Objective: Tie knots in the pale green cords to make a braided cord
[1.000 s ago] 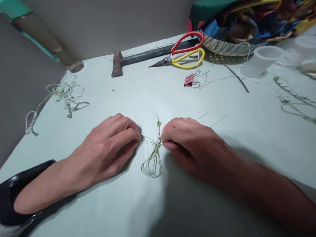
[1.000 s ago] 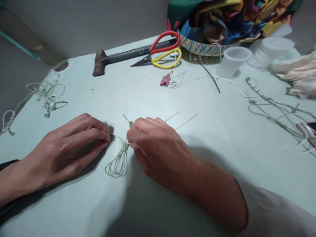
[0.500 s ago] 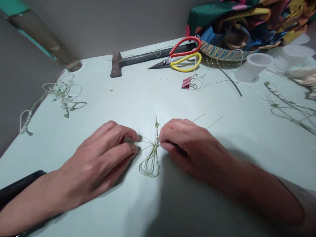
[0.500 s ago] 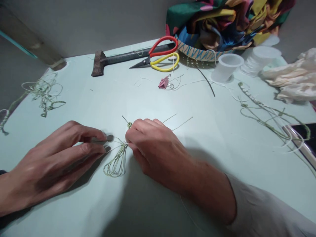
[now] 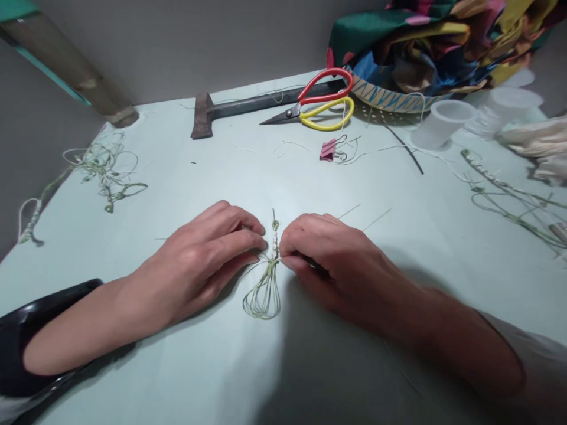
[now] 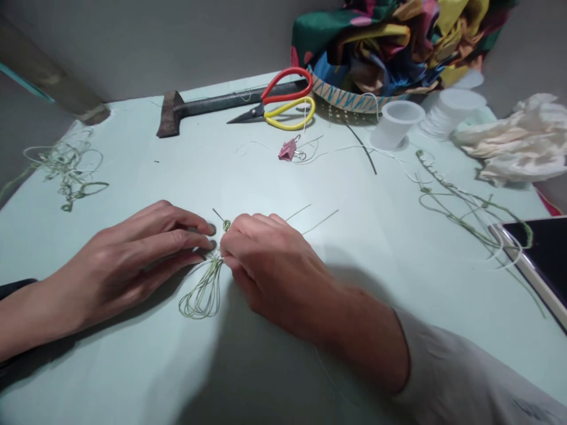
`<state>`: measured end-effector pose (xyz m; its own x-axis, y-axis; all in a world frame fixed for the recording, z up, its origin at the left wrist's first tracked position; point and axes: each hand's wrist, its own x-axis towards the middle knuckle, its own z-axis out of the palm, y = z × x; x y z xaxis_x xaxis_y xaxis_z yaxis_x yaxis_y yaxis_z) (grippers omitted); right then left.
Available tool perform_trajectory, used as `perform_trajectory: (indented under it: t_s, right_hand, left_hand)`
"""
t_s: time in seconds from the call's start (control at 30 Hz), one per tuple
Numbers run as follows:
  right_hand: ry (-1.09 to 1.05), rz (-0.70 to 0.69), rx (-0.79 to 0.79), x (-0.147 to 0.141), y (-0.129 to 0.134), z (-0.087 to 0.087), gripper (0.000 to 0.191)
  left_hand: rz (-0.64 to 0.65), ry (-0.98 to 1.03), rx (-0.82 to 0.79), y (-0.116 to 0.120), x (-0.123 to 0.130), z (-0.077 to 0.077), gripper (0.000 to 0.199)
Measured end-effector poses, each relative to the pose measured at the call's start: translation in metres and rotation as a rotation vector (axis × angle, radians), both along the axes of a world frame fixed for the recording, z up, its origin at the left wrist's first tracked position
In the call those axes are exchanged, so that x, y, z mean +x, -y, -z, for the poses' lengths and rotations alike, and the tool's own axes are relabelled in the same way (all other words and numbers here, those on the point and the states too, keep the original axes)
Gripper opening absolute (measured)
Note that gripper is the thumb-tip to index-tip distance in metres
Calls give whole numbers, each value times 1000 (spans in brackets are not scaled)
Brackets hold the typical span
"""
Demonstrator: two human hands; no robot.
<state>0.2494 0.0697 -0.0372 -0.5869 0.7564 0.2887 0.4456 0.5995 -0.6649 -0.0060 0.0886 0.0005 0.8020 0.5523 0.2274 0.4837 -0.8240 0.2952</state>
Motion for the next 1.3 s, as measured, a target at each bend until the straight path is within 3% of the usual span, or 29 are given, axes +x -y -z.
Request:
perform_trajectory:
  t_s: [0.23,0.57,0.73,0.87,1.13,1.3]
  right_hand:
    - [-95,-1,-16,1,-1,0,25]
    - [-102,3,6,2,0,1,23]
    - [-90,-9,1,3,-1,1,22]
    - [-82,-9,1,2,-2,2,22]
    - [-106,-14,4,3,0,2,21]
    - [-13,4,57,1,2,-1,22]
  left_hand:
    - [36,-13,-15,3,6,0,13]
    - [-189,16,-225,10,10,-5,18]
    - [-241,34,-401,10,20,-14,18]
    - [-271,73,-482,10,22,-10,20]
    - [-225,83,-342,12,24,1,16]
    - [-183,111,-280,15,22,4,14]
